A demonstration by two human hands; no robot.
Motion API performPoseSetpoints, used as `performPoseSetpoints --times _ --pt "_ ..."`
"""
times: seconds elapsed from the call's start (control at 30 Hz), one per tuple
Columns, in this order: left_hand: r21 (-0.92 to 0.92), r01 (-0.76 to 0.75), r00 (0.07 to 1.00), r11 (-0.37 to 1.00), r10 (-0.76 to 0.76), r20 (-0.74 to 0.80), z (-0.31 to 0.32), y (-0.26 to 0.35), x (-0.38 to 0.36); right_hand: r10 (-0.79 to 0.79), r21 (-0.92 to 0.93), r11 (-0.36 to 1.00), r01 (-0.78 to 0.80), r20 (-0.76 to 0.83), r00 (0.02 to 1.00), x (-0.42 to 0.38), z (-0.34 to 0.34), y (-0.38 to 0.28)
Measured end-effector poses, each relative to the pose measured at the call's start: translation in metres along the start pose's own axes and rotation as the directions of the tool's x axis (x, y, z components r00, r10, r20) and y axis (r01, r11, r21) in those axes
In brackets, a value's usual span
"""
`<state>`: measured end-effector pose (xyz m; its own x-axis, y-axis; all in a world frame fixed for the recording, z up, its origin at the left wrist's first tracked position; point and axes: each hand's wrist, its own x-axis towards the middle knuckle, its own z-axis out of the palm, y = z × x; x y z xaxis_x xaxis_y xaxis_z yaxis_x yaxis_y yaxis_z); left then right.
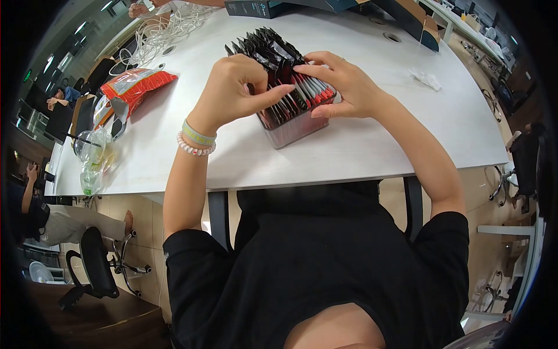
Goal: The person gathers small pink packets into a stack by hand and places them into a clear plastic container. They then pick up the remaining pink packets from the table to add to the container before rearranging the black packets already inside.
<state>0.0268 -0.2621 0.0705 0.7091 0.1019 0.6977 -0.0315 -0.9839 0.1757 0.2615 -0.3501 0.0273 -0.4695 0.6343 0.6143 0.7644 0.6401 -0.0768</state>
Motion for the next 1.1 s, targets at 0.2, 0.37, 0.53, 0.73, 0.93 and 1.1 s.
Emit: performPoseSetpoints --times 0.2,0.37,0.53,0.73,0.93,1.1 --pt "0.111 -0.105 0.994 0.988 0.101 0.039 0.012 0.009 -0.001 0.017 0.014 1.000 -0.017 0.032 0.999 0.000 0.000 0.001" --pt "0.115 -0.102 0.991 0.988 0.091 0.100 0.021 0.012 -0.002 -0.033 -0.007 0.999 0.032 -0.046 0.998 0.000 0.000 0.001" --pt "-0.001 -0.041 0.989 0.999 0.041 0.139 0.016 0.010 -0.003 -0.201 -0.137 0.975 0.177 -0.189 0.961 0.005 -0.002 -0.006" --pt "0.079 -0.173 0.978 0.982 0.180 -0.102 0.003 0.001 0.001 -0.300 -0.176 0.949 0.263 -0.239 0.923 0.009 -0.004 -0.033" --pt "-0.005 -0.146 0.989 0.989 0.146 0.000 0.004 -0.002 0.003 -0.304 -0.169 0.948 0.269 -0.235 0.923 0.007 0.003 -0.028" --pt "0.015 -0.120 0.989 0.993 0.118 0.094 0.014 0.003 0.002 -0.289 -0.192 0.950 0.247 -0.242 0.926 0.010 0.002 -0.031"
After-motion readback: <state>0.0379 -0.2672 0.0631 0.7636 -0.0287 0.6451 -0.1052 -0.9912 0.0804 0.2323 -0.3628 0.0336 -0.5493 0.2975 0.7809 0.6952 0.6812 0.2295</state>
